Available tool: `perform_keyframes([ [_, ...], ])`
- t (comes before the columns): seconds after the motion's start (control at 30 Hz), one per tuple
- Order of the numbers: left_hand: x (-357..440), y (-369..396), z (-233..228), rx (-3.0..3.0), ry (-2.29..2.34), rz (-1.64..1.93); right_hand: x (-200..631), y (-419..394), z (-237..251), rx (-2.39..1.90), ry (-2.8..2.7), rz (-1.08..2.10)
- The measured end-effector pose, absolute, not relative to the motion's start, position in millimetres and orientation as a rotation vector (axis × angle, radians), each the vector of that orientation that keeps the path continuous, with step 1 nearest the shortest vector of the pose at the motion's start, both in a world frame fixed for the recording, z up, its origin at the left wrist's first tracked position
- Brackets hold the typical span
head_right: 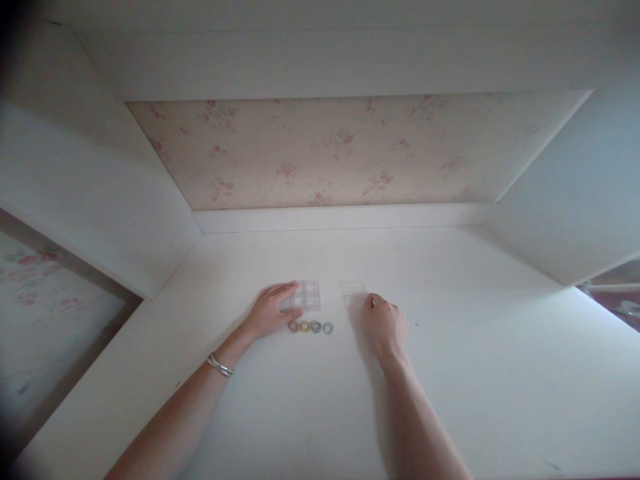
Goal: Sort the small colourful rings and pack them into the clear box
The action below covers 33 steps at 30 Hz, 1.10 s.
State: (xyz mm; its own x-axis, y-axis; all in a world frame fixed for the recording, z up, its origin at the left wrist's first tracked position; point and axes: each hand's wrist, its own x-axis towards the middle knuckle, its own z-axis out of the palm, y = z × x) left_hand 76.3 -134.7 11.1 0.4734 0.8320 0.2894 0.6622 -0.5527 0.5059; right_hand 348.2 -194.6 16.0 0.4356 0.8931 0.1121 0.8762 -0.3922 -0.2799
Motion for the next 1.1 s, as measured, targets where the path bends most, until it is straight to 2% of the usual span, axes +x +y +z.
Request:
perform_keyframes([
  [0.2, 75.2, -136.3, 12.6, 2.367, 1.211, 0.789, 344.2, -195.7, 21.2, -2.316, -1.471, 0.046],
  [0.43, 62.6, -154.3, 25.1, 2.283, 1.18, 1.007, 321.0, -203.9, 24.3, -2.009, -1.515, 0.043],
  [0.77, 56.0, -175.4, 46.7, 2.533, 0.938, 0.637, 305.2, -207.7, 24.4, -1.833, -1.571, 0.227],
  [1.1, 57.8, -176.4, 44.0, 2.531, 0.957, 0.556, 302.6, -207.7, 20.0, -1.813, -1.653, 0.246],
])
